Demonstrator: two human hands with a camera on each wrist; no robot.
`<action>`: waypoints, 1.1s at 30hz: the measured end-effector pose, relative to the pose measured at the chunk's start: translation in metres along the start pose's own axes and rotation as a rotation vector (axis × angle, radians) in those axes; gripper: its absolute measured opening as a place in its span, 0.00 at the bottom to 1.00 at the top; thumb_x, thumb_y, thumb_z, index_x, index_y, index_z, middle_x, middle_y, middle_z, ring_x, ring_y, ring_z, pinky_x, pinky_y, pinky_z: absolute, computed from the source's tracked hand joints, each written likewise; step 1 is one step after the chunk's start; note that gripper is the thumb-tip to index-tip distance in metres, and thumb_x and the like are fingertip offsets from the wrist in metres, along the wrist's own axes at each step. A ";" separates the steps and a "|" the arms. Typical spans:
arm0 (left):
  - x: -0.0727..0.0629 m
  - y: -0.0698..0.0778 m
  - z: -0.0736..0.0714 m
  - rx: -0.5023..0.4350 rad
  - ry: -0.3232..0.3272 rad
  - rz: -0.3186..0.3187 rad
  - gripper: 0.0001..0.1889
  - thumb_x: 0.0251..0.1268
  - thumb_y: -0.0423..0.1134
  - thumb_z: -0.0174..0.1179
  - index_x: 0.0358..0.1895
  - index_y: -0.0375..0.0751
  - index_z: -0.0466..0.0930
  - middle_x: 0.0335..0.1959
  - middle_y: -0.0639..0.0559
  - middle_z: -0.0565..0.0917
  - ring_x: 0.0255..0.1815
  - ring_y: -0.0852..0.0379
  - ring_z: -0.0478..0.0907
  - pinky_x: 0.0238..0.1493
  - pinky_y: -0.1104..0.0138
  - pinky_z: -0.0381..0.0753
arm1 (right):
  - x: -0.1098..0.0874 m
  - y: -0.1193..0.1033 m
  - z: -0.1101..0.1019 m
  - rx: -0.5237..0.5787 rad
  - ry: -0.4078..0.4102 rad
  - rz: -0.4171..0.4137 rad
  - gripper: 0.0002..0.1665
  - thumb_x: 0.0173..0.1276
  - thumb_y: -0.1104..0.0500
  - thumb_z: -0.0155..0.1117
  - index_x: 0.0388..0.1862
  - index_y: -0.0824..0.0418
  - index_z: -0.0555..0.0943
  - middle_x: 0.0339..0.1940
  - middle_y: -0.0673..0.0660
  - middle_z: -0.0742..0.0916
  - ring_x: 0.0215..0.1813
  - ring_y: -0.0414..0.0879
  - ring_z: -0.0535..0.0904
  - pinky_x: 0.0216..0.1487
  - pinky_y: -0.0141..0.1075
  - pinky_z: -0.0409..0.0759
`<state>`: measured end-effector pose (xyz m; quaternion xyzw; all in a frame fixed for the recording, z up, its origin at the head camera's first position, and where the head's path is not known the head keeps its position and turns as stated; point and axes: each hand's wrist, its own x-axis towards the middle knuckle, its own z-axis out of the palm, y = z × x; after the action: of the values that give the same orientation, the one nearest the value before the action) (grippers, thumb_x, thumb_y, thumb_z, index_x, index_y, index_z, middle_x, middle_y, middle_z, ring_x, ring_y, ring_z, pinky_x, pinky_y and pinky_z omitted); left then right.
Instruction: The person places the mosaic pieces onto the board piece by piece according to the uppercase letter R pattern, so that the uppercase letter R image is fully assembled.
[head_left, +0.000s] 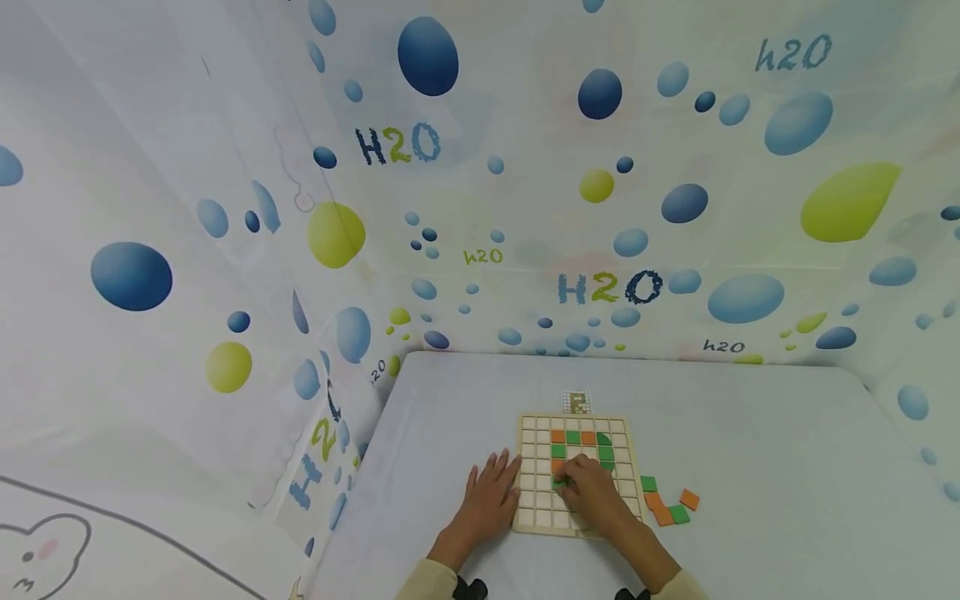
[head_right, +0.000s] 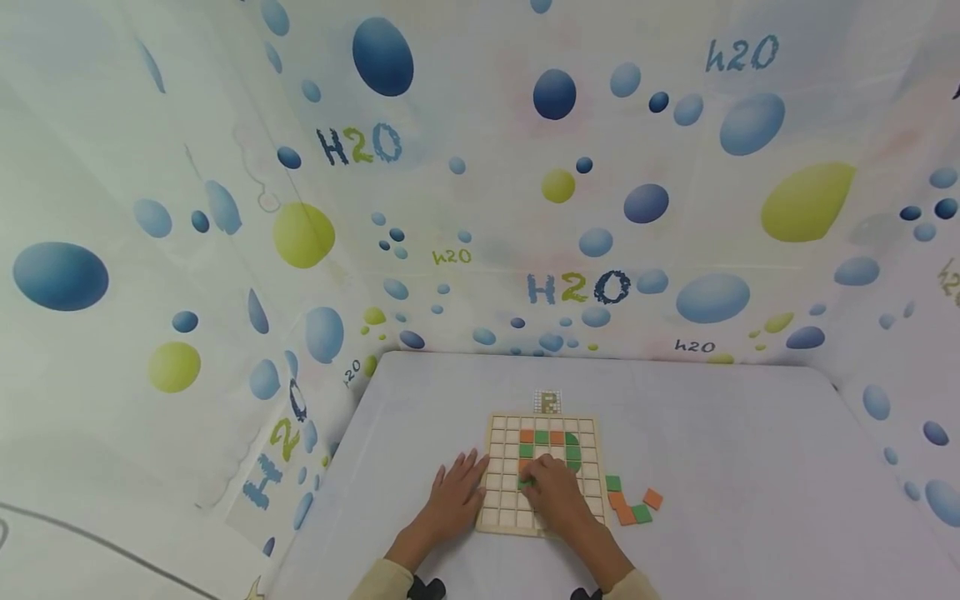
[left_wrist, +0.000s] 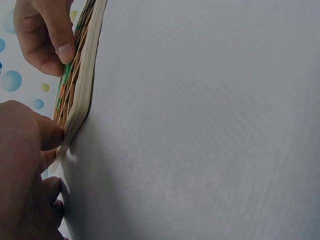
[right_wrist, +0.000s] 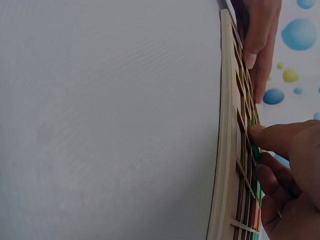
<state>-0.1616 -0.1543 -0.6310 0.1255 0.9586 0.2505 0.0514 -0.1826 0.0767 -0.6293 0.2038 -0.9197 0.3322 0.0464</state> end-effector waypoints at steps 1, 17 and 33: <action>0.000 0.000 0.000 0.001 0.000 0.001 0.29 0.83 0.44 0.49 0.82 0.46 0.65 0.84 0.41 0.63 0.85 0.37 0.56 0.80 0.33 0.51 | 0.000 0.001 0.000 0.008 -0.004 -0.002 0.10 0.64 0.66 0.78 0.36 0.52 0.86 0.39 0.45 0.83 0.41 0.41 0.76 0.41 0.34 0.78; 0.001 -0.002 0.001 -0.001 -0.001 0.006 0.28 0.83 0.44 0.49 0.82 0.46 0.65 0.84 0.41 0.63 0.85 0.36 0.56 0.80 0.33 0.50 | -0.007 0.001 0.000 0.031 0.028 -0.004 0.10 0.66 0.69 0.75 0.35 0.54 0.87 0.42 0.47 0.82 0.45 0.44 0.80 0.42 0.33 0.83; 0.005 -0.010 0.015 -0.036 0.055 0.014 0.28 0.82 0.44 0.49 0.82 0.46 0.66 0.83 0.41 0.64 0.85 0.36 0.56 0.80 0.32 0.48 | -0.038 0.060 -0.067 -0.030 0.091 0.345 0.12 0.73 0.61 0.68 0.53 0.62 0.86 0.56 0.66 0.82 0.55 0.60 0.80 0.53 0.59 0.79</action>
<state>-0.1663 -0.1548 -0.6489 0.1243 0.9541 0.2713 0.0253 -0.1759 0.1734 -0.6210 0.0272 -0.9428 0.3306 0.0333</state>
